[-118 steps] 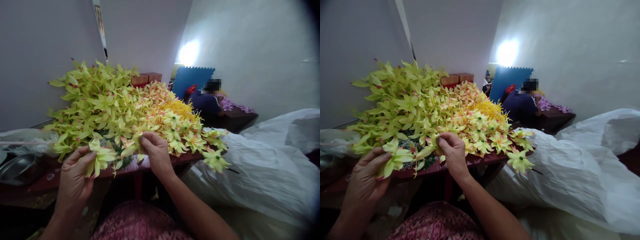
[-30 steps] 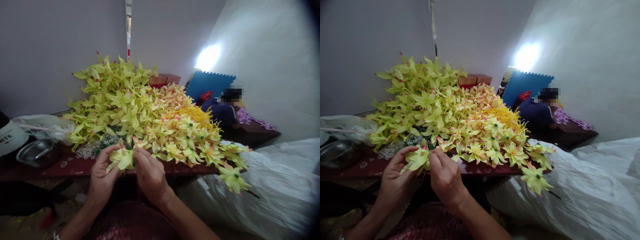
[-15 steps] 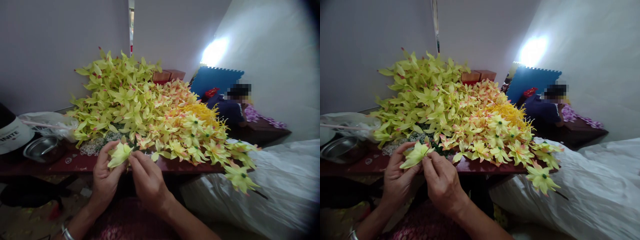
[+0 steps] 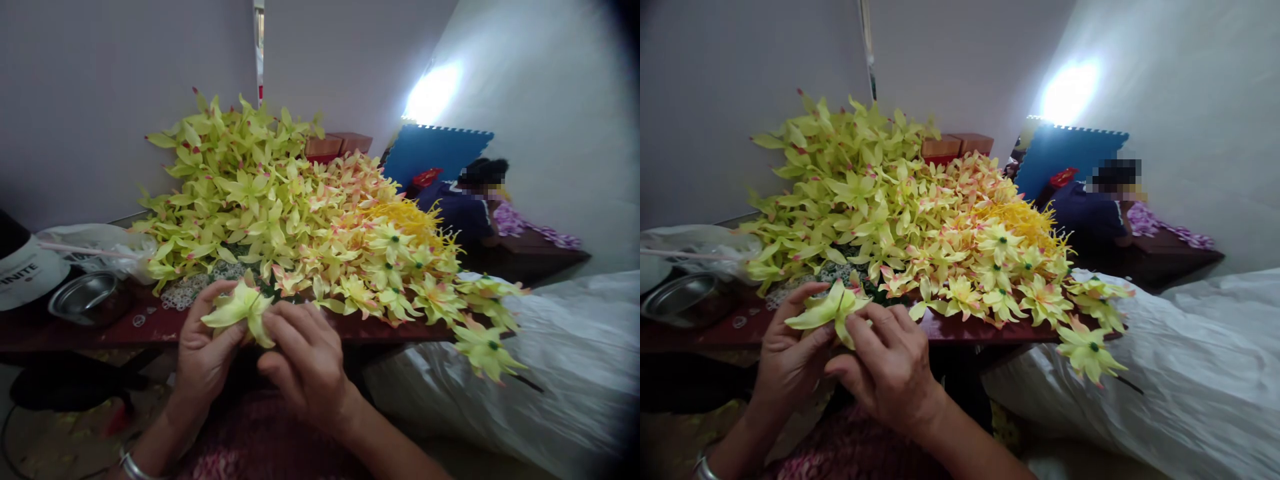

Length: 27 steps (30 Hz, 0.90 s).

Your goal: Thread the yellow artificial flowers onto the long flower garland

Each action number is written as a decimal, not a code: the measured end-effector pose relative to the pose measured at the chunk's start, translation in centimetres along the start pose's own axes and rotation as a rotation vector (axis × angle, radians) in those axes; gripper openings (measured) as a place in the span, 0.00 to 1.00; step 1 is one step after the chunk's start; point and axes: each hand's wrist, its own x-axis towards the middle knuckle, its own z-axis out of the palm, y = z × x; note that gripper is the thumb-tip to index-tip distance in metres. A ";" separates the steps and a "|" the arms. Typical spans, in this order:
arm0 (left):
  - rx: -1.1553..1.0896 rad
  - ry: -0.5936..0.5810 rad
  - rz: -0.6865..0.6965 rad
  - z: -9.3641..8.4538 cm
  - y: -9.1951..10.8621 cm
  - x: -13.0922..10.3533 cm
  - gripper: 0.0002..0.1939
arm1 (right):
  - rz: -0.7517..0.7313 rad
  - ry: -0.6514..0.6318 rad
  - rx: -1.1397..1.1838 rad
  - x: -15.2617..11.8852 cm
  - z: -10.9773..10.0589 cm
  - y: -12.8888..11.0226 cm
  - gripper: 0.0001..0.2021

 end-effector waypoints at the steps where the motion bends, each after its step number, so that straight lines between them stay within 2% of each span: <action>1: -0.023 -0.001 -0.015 0.0 0.1 0.0 0.22 | 0.038 0.030 0.027 0.1 -0.1 0.2 0.13; 5: -0.052 -0.027 -0.062 0.0 0.3 0.0 0.22 | 0.306 0.102 0.190 1.0 0.2 1.7 0.11; 10: -0.075 -0.083 -0.110 0.0 0.4 -0.2 0.18 | 0.668 -0.058 0.626 2.3 0.9 3.0 0.07; 15: -0.068 -0.092 -0.074 -0.3 0.2 -0.1 0.11 | 0.793 0.043 0.796 2.4 1.2 3.1 0.05; 18: -0.058 -0.095 -0.078 -0.2 0.1 0.0 0.10 | 0.771 0.088 0.704 2.2 1.2 3.2 0.04; 20: -0.056 -0.097 -0.078 -0.1 0.1 0.0 0.10 | 0.693 0.093 0.577 2.0 1.2 3.3 0.05; 23: -0.069 -0.097 -0.096 0.1 0.0 0.1 0.10 | 0.483 0.101 0.370 1.5 0.8 3.3 0.07; 27: -0.109 -0.086 -0.117 0.2 -0.1 0.4 0.11 | 0.146 0.168 0.206 0.9 -0.4 2.7 0.11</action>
